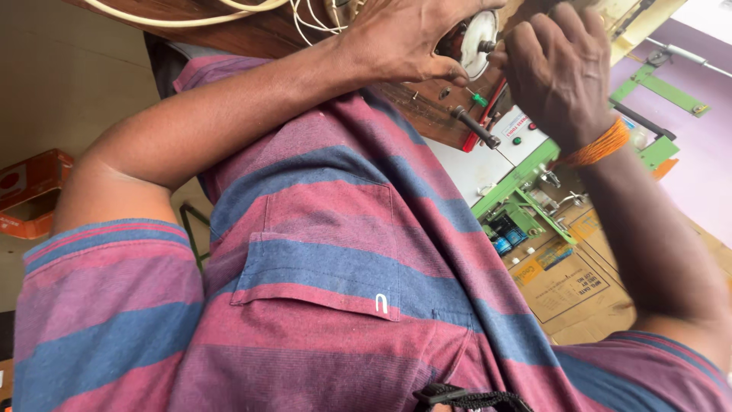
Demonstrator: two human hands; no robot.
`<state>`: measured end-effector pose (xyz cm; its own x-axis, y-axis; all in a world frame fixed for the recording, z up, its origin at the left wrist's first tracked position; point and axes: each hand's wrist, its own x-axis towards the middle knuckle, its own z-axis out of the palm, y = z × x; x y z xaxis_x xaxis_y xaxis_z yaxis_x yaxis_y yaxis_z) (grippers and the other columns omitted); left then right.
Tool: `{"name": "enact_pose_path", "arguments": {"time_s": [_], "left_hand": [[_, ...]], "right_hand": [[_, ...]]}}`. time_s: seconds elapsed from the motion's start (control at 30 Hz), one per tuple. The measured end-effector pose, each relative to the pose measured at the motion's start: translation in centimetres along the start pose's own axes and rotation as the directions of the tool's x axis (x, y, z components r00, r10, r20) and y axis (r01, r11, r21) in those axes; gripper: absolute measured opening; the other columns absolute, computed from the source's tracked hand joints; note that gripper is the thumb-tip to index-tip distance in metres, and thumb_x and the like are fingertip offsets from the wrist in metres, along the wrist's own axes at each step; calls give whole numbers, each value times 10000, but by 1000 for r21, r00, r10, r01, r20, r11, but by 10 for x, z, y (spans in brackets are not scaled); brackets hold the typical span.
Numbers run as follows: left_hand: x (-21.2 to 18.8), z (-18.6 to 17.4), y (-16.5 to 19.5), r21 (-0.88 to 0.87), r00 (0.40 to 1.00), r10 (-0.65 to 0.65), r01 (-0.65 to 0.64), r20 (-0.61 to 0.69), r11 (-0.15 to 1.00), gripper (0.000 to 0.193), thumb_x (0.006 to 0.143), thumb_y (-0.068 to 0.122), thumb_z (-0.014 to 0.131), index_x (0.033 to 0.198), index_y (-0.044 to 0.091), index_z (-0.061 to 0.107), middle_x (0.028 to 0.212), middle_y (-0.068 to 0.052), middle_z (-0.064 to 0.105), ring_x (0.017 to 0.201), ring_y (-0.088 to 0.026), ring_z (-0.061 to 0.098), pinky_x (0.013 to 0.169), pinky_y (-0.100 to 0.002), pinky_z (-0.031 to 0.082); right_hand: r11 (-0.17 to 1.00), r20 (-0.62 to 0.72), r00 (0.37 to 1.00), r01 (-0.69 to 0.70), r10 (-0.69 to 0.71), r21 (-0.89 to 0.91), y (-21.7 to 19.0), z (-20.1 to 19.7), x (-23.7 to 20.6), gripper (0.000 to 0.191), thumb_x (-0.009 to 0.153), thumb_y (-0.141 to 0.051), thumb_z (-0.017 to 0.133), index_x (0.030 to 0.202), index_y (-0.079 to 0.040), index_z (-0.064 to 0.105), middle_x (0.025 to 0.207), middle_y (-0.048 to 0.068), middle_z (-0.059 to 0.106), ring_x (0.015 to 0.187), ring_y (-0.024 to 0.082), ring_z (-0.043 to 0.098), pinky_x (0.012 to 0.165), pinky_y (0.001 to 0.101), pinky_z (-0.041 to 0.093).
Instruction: The person holds a round metal motor end cover on the workbench and rubs its surface and rim with a sanding block, rotating the part to work different areas. They set the part down, pick up a small metal component, and handle it while standing at the bench.
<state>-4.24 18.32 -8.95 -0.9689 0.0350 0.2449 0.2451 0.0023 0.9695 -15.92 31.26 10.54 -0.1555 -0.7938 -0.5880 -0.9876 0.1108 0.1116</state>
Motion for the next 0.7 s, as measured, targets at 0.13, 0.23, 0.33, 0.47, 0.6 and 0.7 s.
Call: {"name": "enact_pose_path", "arguments": {"time_s": [0.13,0.23,0.33,0.47,0.6,0.7], "left_hand": [[-5,3,0,-118,994,-76,85,81,989,628,898,411,909,1356,102,611,1077,-147,738,969,-317,733,816,-442,565],[-4,4,1,-48,998,10,-12,-56,999,701,833,393,922,1371,70,610,1033,-172,732,912,-345,722,765,-459,555],[-4,6,3,-41,998,-32,30,-51,999,690,826,429,925,1335,78,619,1003,-165,735,872,-348,721,733,-463,553],[-6,7,1,-28,995,47,-50,-89,998,653,860,421,917,1319,66,617,1009,-166,732,878,-350,724,732,-457,554],[-5,7,-1,-27,999,-13,11,-46,1000,643,849,420,906,1308,71,622,981,-160,732,868,-356,720,730,-466,551],[-2,6,-2,-73,998,8,-12,-55,997,646,841,352,891,1340,58,604,990,-170,727,867,-352,722,721,-463,549]], "right_hand": [[967,55,977,-212,206,145,-14,5,-13,280,1087,-336,706,965,-103,614,876,35,571,858,231,597,810,403,468],[981,-135,989,-30,56,192,0,-1,-17,165,1064,-241,684,1075,-82,642,1031,29,620,927,210,604,802,365,460],[981,-179,981,103,-74,163,5,-1,-15,129,1018,-189,672,1085,-86,632,1044,12,598,945,194,585,820,335,451],[994,-184,981,84,-69,74,1,8,3,300,974,-167,851,864,-73,588,860,85,555,825,267,599,745,397,474],[970,19,990,-138,137,201,-9,2,0,197,1032,-178,761,962,-77,608,895,46,581,875,253,606,801,390,464],[928,-98,993,-19,59,372,-4,-1,-5,228,974,-129,774,1131,-28,644,980,79,599,891,265,610,762,375,453]]}}
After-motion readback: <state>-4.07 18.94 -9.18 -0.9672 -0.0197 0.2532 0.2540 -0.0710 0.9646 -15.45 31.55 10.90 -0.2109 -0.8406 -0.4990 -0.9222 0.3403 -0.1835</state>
